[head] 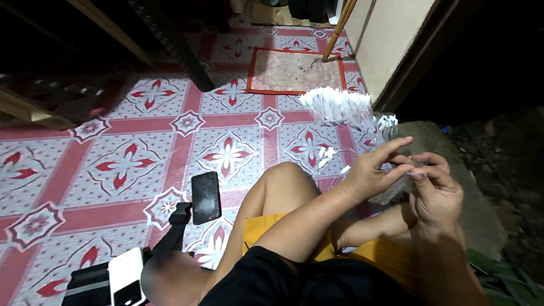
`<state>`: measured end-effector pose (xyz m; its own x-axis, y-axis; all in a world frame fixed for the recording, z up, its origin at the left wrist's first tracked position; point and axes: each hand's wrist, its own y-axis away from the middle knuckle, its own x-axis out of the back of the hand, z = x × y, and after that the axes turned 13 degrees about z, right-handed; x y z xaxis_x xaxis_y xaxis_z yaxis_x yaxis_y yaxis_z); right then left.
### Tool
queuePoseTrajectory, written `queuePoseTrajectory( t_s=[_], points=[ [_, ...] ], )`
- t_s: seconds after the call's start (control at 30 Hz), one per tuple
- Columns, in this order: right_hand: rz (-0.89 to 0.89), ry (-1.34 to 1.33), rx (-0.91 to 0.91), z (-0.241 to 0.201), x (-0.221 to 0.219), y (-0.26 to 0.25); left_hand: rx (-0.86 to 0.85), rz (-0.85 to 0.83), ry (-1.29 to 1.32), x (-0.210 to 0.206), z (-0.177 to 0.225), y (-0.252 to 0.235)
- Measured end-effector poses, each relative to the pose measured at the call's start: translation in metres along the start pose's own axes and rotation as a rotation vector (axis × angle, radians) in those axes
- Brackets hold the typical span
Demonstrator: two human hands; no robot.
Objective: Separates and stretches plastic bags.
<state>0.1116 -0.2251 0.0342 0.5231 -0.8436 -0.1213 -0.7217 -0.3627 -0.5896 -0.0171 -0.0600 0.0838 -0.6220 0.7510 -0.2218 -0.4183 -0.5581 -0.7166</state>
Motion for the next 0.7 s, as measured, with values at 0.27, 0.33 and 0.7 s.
queuePoseTrajectory(
  t_s=[0.27, 0.33, 0.7],
  points=[
    [0.019, -0.047, -0.020, 0.006, 0.003, 0.000, 0.001, -0.008, -0.007, -0.003, -0.007, 0.004],
    [0.015, -0.073, -0.036, 0.009, 0.006, 0.000, -0.030, -0.017, 0.004, -0.004, -0.011, 0.005],
    [0.052, -0.108, -0.011, 0.007, -0.010, -0.002, -0.066, -0.029, -0.071, -0.007, -0.019, 0.010]
  ],
)
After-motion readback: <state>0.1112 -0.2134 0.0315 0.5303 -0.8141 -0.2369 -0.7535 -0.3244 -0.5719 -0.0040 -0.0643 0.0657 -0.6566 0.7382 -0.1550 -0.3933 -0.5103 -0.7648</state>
